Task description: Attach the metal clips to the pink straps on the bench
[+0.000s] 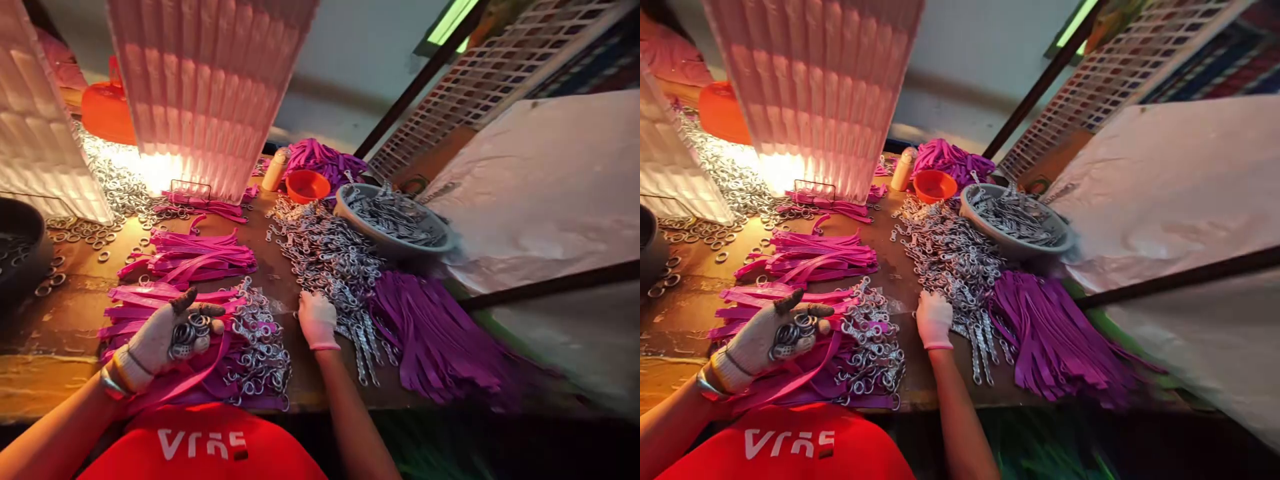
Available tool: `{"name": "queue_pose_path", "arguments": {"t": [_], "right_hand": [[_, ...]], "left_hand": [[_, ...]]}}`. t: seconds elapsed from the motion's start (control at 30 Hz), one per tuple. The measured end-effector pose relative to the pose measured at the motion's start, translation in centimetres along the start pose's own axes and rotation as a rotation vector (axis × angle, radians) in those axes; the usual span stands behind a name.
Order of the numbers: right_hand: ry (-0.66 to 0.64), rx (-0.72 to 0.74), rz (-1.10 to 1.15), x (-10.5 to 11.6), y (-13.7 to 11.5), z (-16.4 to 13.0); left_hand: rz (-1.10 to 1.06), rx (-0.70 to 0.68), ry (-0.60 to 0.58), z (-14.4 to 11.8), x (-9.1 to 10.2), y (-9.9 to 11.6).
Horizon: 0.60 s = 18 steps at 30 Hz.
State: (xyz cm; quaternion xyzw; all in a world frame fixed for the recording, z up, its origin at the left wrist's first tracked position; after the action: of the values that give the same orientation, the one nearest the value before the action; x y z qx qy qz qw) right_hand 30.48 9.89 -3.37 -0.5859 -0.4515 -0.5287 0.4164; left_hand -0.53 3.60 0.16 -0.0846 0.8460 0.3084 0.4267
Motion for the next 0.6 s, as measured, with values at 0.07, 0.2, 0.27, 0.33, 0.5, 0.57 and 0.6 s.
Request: {"name": "queue_pose_path", "arguments": {"t": [0.07,0.2,0.27,0.33,0.5,0.57,0.6], "right_hand": [[0.029,0.011,0.04,0.4,-0.4,-0.5],[0.077,0.183,0.211,3.0,-4.3,-3.6],[0.091,0.402,0.453,5.1,-7.8,-6.3],[0.065,0.622,0.738,7.1,-11.4,-9.2],[-0.081,0.844,0.912,9.0,-17.4,-12.5],[-0.119,0.966,0.862,9.3,-18.9,-12.9],[-0.147,1.039,0.833,9.3,-19.5,-13.2]], "left_hand": [[0.003,-0.002,-0.009,-0.4,0.1,-0.2],[0.203,-0.094,0.093,-1.6,0.6,-0.2],[0.369,-0.144,0.121,-2.0,0.2,0.0],[0.507,-0.196,0.125,-2.4,-0.4,0.3],[0.588,-0.195,0.02,-2.7,-1.0,-0.4],[0.532,-0.199,-0.021,-2.4,-0.5,-1.0],[0.498,-0.22,-0.032,-2.2,-0.2,-1.2]]}}
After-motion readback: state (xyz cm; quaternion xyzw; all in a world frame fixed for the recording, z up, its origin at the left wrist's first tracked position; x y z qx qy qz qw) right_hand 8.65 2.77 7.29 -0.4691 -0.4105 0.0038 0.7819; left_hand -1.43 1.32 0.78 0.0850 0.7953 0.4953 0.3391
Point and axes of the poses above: each hand's wrist, its own z-axis towards the middle knuckle, its own x-axis out of the back of the hand, y = z × x, the point moved 8 cm from there along z, towards the middle knuckle, and after that the axes turned 9 degrees about -y, right-handed, at the moved point
